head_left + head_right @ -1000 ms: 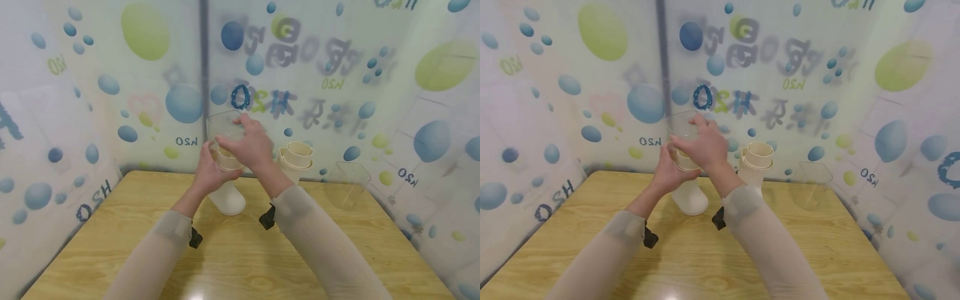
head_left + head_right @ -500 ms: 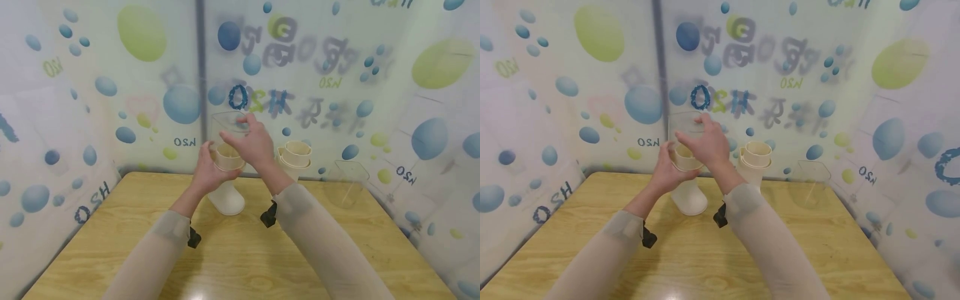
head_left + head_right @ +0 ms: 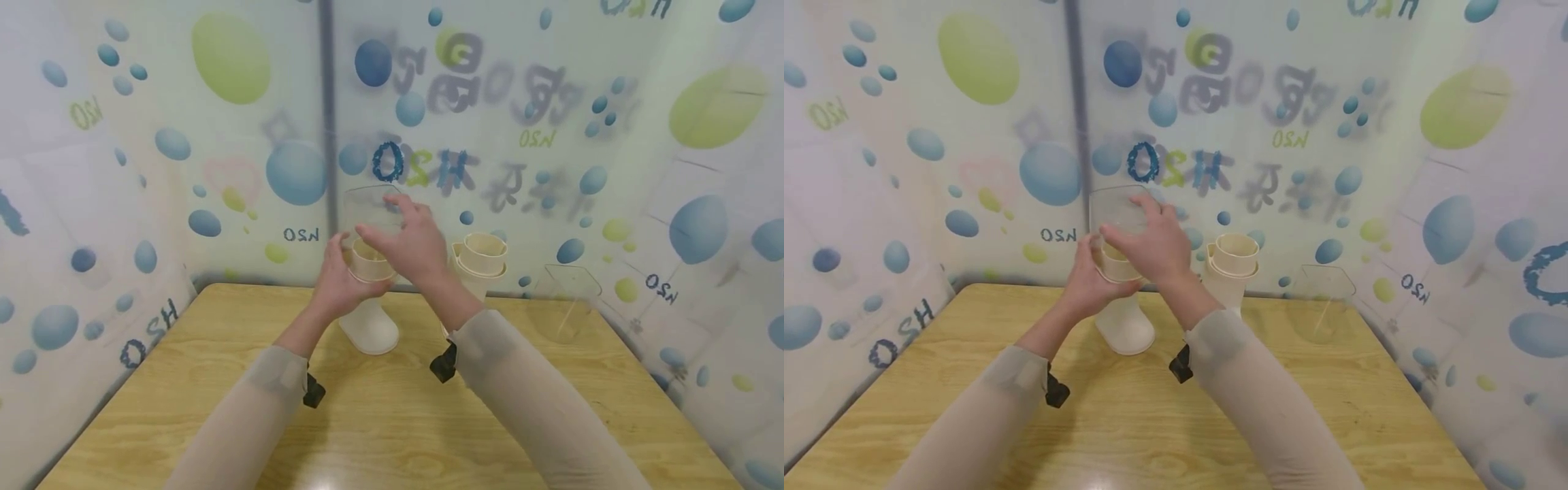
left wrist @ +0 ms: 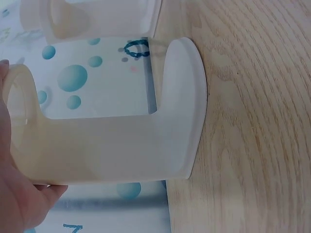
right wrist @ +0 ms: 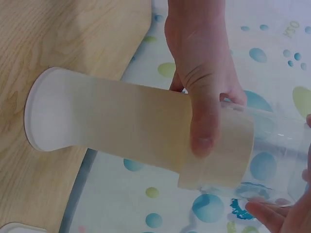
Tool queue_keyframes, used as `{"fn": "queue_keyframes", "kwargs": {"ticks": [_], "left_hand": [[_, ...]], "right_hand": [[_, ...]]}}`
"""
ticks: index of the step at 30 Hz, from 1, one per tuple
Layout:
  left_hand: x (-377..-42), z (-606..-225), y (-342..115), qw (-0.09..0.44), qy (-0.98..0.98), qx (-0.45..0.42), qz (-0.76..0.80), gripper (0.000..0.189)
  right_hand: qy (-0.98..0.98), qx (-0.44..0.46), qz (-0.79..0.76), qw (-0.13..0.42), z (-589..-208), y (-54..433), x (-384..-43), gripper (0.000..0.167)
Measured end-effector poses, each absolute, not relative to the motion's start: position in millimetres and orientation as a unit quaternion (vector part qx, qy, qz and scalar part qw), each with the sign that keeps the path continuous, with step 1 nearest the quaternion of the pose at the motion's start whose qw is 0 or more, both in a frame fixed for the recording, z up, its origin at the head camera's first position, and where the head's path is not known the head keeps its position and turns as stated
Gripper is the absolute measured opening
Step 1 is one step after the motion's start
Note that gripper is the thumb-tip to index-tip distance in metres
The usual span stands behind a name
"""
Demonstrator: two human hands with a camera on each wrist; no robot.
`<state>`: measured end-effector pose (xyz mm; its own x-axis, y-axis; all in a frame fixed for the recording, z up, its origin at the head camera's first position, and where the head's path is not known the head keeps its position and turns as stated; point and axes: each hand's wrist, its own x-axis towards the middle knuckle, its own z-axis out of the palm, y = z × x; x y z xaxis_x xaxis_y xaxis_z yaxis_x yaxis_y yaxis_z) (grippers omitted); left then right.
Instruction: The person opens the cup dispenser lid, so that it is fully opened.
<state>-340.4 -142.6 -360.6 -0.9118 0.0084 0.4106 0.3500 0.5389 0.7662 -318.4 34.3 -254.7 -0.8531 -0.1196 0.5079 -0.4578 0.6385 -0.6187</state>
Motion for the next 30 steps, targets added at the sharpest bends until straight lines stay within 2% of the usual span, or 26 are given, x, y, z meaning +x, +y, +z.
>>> {"fn": "queue_keyframes", "kwargs": {"ticks": [17, 25, 30], "left_hand": [[-339.8, -360.8, -143.2, 0.171, -0.856, -0.117, -0.474, 0.137], [-340.0, -360.5, -145.0, 0.157, -0.853, -0.12, -0.484, 0.143], [-340.8, -358.7, -145.6, 0.151, -0.851, -0.116, -0.49, 0.14]], "right_hand": [[-0.859, 0.165, 0.434, 0.216, -257.0, 42.7, -309.8, 0.077], [-0.815, 0.174, 0.482, 0.271, -252.8, 53.4, -308.8, 0.072], [-0.801, 0.181, 0.496, 0.282, -242.1, 66.2, -303.1, 0.071]]}}
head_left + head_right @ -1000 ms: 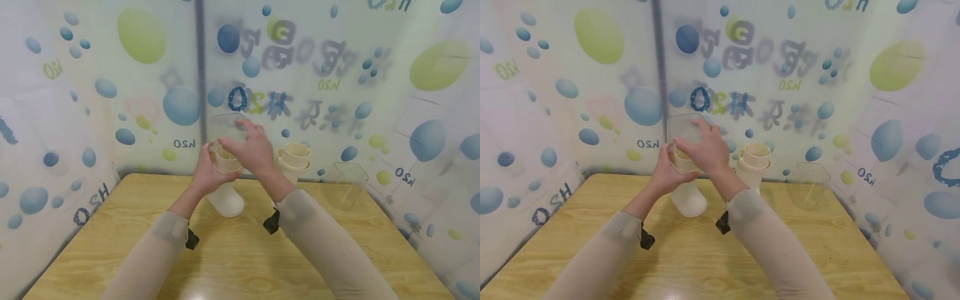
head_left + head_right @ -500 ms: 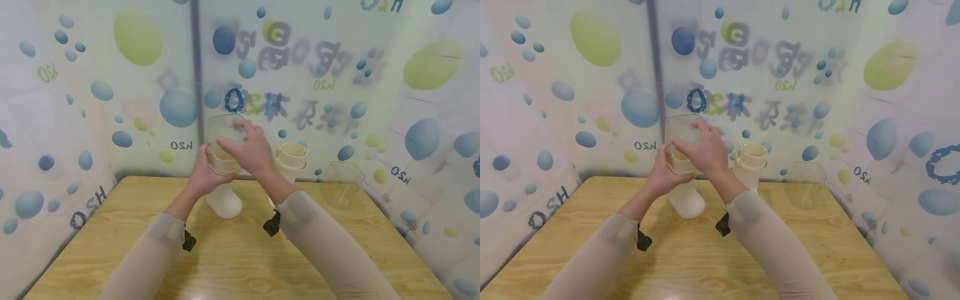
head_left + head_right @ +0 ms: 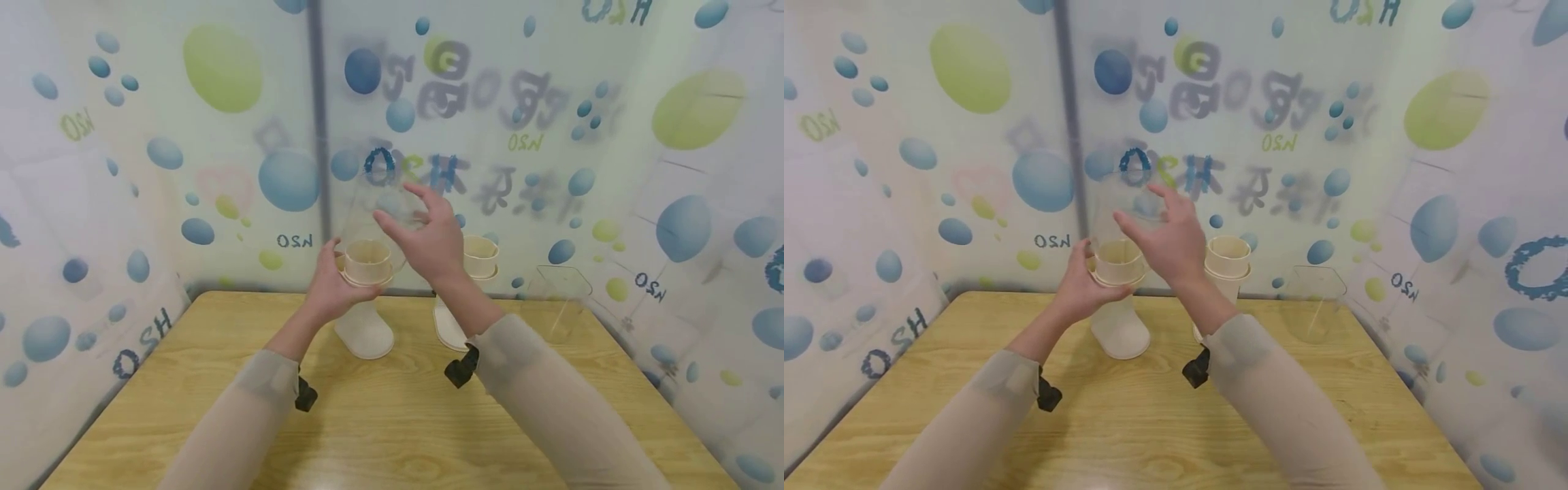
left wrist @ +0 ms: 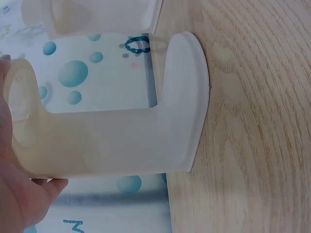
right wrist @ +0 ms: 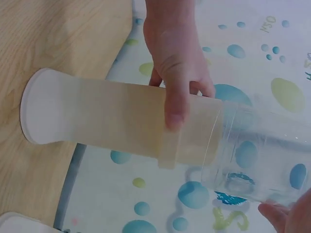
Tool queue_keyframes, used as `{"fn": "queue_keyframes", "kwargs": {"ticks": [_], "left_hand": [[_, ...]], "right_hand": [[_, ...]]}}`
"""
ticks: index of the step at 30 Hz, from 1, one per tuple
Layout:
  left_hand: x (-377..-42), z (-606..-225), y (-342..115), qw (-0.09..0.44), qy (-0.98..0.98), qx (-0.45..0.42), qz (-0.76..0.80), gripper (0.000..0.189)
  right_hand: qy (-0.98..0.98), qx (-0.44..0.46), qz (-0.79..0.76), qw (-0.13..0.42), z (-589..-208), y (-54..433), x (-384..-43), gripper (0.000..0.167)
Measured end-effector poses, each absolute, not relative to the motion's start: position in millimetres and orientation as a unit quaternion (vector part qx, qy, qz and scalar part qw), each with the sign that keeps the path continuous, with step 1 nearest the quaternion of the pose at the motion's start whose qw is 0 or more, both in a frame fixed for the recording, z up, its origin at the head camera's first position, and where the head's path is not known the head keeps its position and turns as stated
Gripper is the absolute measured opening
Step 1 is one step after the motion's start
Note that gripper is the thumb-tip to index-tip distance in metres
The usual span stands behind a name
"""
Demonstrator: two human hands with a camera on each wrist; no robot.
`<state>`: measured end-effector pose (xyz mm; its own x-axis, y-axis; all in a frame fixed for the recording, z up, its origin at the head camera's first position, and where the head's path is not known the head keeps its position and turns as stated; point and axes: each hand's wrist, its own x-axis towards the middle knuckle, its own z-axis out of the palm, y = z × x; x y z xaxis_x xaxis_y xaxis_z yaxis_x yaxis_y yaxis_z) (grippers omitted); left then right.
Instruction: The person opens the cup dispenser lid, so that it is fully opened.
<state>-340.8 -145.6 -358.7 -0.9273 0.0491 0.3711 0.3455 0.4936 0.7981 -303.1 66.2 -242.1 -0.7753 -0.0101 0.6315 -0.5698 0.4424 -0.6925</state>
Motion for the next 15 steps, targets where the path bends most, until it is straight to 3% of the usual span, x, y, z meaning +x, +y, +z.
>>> {"fn": "queue_keyframes", "kwargs": {"ticks": [15], "left_hand": [[-350.8, -351.1, -158.4, 0.099, -0.856, -0.136, -0.488, 0.138]], "right_hand": [[-0.803, 0.189, 0.487, 0.286, -239.0, 129.6, -277.4, 0.068]]}}
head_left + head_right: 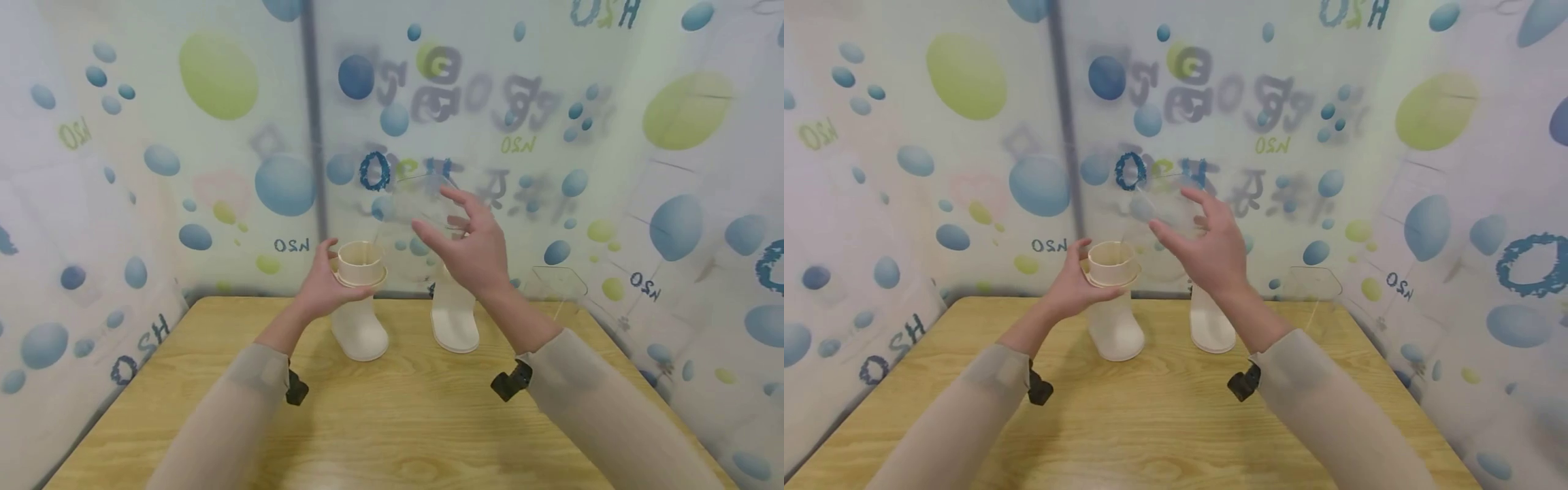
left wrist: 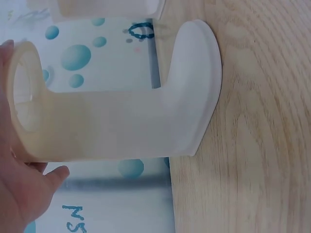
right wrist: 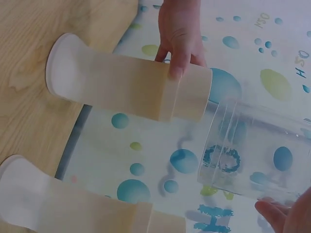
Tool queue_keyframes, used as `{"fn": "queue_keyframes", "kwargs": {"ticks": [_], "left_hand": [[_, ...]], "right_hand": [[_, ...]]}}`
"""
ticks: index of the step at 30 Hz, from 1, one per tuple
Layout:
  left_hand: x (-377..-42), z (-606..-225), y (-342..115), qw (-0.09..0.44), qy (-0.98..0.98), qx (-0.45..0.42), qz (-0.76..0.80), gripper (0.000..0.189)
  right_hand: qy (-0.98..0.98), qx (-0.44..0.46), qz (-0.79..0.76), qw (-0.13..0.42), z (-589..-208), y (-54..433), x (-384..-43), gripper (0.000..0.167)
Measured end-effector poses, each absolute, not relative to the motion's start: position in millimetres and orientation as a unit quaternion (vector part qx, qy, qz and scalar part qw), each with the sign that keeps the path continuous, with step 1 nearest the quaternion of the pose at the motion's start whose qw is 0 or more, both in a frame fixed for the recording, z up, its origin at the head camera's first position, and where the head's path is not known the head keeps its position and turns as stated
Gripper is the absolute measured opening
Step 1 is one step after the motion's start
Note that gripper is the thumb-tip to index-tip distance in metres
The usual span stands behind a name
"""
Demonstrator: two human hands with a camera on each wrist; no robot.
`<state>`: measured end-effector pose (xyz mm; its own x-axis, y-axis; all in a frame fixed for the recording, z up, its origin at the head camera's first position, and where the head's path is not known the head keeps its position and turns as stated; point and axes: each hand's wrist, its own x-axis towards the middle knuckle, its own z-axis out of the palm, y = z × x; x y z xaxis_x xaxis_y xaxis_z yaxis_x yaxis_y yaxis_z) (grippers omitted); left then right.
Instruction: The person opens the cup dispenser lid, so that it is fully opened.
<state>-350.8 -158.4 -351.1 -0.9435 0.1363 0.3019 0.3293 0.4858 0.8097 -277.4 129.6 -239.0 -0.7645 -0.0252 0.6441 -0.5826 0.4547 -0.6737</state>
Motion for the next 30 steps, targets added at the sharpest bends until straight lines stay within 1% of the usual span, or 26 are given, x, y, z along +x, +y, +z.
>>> {"fn": "queue_keyframes", "kwargs": {"ticks": [8, 21, 26, 30], "left_hand": [[-356.8, -351.1, -171.3, 0.072, -0.85, -0.156, -0.498, 0.133], [-361.7, -340.6, -182.6, 0.045, -0.863, -0.179, -0.469, 0.132], [-359.3, -341.6, -182.4, 0.041, -0.861, -0.178, -0.474, 0.137], [-355.5, -349.7, -179.1, 0.05, -0.854, -0.164, -0.492, 0.136]], "right_hand": [[-0.81, 0.192, 0.475, 0.284, -250.3, 151.0, -262.5, 0.066], [-0.839, 0.187, 0.448, 0.245, -268.6, 170.7, -244.0, 0.067], [-0.849, 0.179, 0.444, 0.226, -278.1, 175.5, -238.7, 0.067], [-0.851, 0.177, 0.438, 0.227, -284.8, 177.7, -238.6, 0.067]]}}
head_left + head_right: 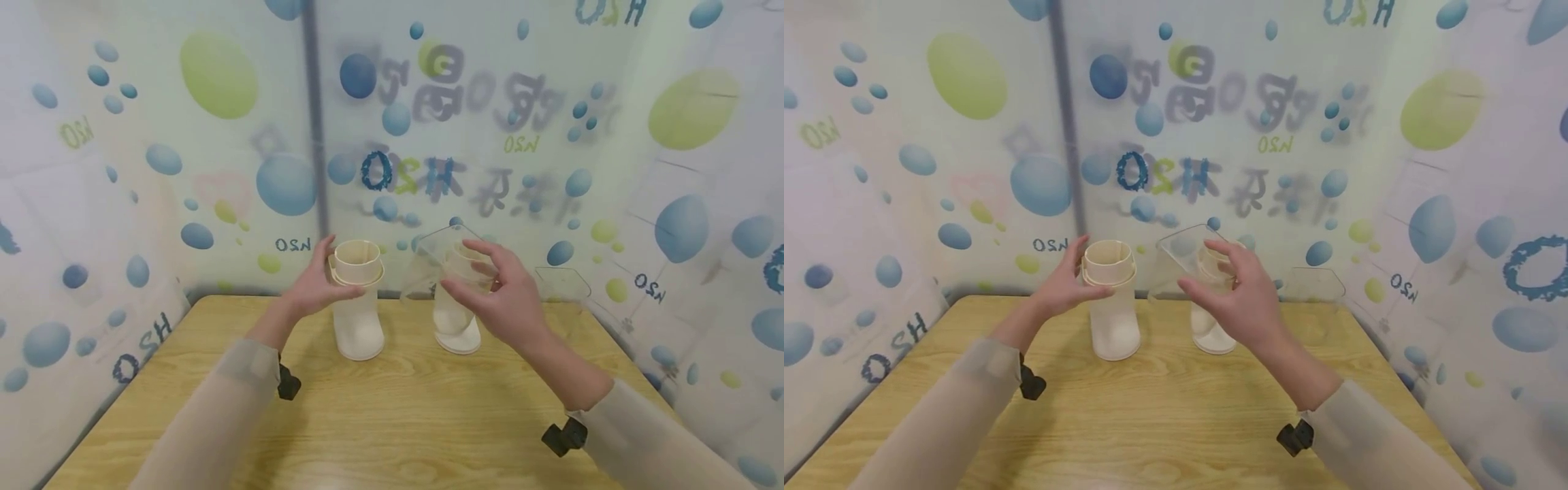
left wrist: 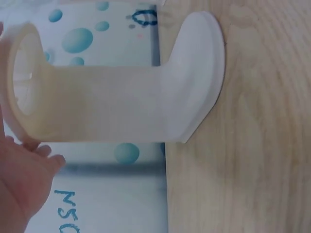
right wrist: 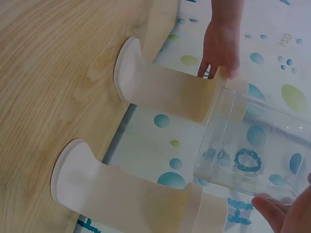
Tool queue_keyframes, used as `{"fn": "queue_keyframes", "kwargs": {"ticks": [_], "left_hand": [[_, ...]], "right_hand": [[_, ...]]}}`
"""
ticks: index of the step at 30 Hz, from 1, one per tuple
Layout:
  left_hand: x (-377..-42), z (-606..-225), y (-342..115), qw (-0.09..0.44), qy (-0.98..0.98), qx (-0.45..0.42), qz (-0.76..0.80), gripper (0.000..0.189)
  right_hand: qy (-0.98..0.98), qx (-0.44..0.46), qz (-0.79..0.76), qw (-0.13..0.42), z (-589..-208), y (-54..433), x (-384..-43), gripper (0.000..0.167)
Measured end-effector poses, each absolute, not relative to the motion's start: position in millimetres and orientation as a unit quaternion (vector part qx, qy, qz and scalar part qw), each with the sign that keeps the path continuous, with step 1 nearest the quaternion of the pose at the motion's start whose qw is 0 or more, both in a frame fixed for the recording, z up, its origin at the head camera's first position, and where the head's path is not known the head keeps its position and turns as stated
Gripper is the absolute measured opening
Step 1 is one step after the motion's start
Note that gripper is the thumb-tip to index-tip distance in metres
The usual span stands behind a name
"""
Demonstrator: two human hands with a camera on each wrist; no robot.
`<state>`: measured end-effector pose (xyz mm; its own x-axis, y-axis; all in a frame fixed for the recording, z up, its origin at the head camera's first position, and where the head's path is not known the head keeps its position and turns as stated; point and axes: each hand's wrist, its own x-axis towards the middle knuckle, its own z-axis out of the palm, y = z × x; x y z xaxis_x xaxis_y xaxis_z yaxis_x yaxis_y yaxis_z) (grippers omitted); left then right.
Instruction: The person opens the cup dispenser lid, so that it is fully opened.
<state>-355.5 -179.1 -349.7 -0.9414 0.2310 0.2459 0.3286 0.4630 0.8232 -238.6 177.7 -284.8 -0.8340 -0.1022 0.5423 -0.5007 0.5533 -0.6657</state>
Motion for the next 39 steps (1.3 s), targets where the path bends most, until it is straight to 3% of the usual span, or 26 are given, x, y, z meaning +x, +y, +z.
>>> {"fn": "queue_keyframes", "kwargs": {"ticks": [14, 26, 39], "left_hand": [[-341.8, -367.6, -154.4, 0.109, -0.837, -0.09, -0.528, 0.125], [-345.8, -373.8, -157.8, 0.066, -0.797, -0.121, -0.588, 0.116], [-349.2, -365.8, -169.4, 0.02, -0.829, -0.109, -0.548, 0.122]], "right_hand": [[-0.858, 0.176, 0.432, 0.214, -305.0, 189.6, -232.4, 0.067], [-0.874, 0.151, 0.417, 0.198, -335.2, 214.9, -224.8, 0.069], [-0.891, 0.103, 0.392, 0.202, -365.2, 255.9, -221.1, 0.071]]}}
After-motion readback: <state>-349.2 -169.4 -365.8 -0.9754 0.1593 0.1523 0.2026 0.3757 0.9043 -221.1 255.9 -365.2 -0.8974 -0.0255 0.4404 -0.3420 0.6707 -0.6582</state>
